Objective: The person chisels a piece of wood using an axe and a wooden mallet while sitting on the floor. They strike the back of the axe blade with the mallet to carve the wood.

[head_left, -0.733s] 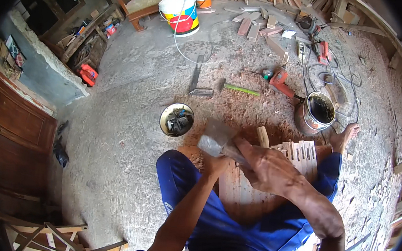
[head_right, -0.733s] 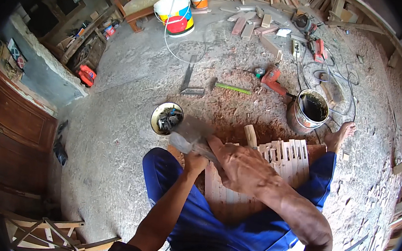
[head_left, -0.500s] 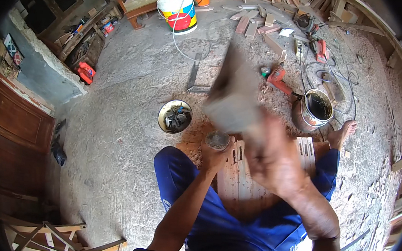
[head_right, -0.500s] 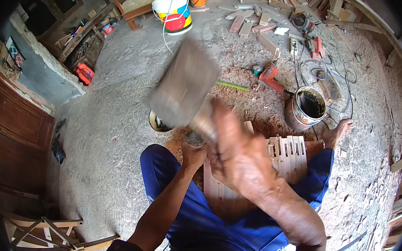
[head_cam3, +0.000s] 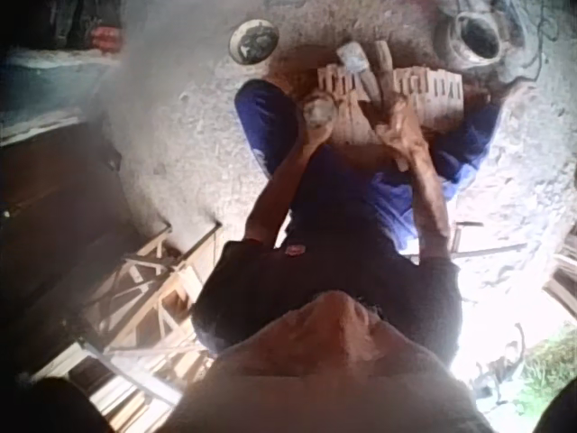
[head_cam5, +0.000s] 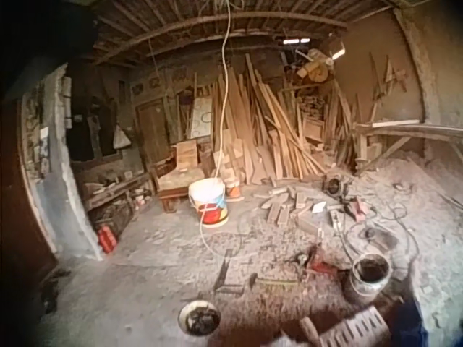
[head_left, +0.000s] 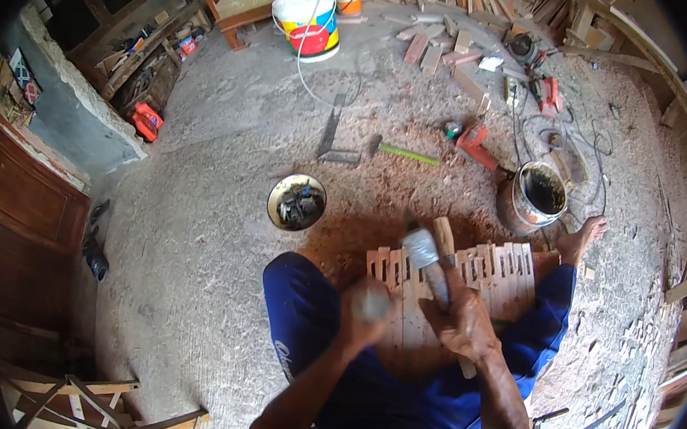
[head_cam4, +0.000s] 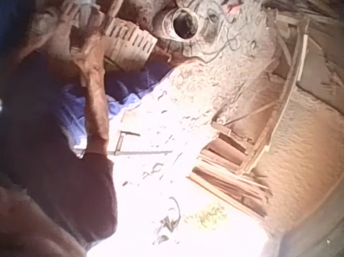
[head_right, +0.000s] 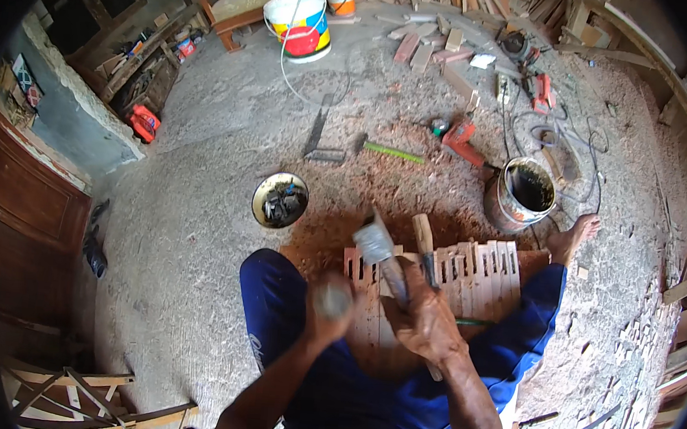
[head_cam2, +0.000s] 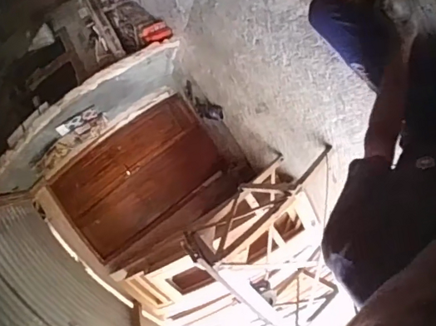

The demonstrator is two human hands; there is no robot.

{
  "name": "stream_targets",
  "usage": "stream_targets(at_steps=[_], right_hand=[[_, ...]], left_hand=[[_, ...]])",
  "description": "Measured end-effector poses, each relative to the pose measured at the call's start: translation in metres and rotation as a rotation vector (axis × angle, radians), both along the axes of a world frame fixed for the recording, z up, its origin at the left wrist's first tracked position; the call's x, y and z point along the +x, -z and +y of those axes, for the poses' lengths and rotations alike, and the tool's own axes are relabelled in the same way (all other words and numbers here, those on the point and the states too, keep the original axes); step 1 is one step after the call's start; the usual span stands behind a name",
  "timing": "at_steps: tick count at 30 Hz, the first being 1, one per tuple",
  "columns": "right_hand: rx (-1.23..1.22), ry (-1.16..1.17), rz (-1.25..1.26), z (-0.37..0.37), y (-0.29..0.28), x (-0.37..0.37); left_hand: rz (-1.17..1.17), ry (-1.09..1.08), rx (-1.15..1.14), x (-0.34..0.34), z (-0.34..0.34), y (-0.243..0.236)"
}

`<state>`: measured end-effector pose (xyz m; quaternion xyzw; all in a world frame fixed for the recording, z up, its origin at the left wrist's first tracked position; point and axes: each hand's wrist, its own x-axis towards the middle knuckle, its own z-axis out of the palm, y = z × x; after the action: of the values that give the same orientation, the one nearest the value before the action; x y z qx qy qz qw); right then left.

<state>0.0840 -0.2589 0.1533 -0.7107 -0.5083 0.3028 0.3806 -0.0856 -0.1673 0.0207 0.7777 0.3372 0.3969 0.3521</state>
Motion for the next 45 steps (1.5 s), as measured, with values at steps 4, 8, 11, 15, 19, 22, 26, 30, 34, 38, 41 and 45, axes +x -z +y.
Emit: stream_targets(at_steps=[4, 8, 11, 15, 19, 22, 26, 30, 34, 38, 41, 45], right_hand=[[-0.013, 0.071, 0.039, -0.001, 0.018, -0.004], [-0.147, 0.069, 0.158, -0.008, 0.031, -0.002], [-0.172, 0.092, 0.228, -0.015, 0.041, -0.005], [-0.095, 0.085, 0.237, -0.017, 0.052, -0.014], [-0.190, 0.120, 0.326, -0.026, 0.056, -0.014], [-0.165, 0.121, 0.284, -0.034, 0.070, -0.012], [-0.165, 0.127, 0.281, -0.034, 0.073, -0.011], [-0.171, 0.146, 0.219, -0.034, 0.064, -0.010], [0.004, 0.081, -0.009, -0.020, 0.060, -0.016], [0.180, -0.102, -0.159, 0.012, 0.017, -0.022], [0.224, -0.242, -0.269, 0.036, -0.016, -0.021], [0.262, -0.318, -0.481, 0.059, -0.025, -0.013]], left_hand=[[-0.274, 0.305, -0.036, -0.022, -0.033, -0.011], [-0.329, 0.010, 0.088, -0.016, 0.012, -0.033], [-0.600, -0.281, -0.094, 0.016, 0.054, -0.134], [-0.424, -0.130, -0.043, 0.032, 0.115, -0.080], [-0.411, -0.142, -0.138, 0.033, 0.115, -0.041], [-0.429, -0.166, -0.162, 0.035, 0.122, -0.024], [-0.405, -0.189, -0.127, 0.032, 0.130, -0.017], [-0.570, -0.155, -0.399, 0.021, 0.121, -0.037], [-0.330, -0.127, -0.145, 0.031, 0.095, -0.013], [-0.752, 0.130, -0.450, 0.033, 0.109, 0.063], [-0.808, 0.207, -0.640, 0.038, 0.150, 0.085], [-0.123, 0.051, 0.359, 0.046, 0.139, 0.066]])
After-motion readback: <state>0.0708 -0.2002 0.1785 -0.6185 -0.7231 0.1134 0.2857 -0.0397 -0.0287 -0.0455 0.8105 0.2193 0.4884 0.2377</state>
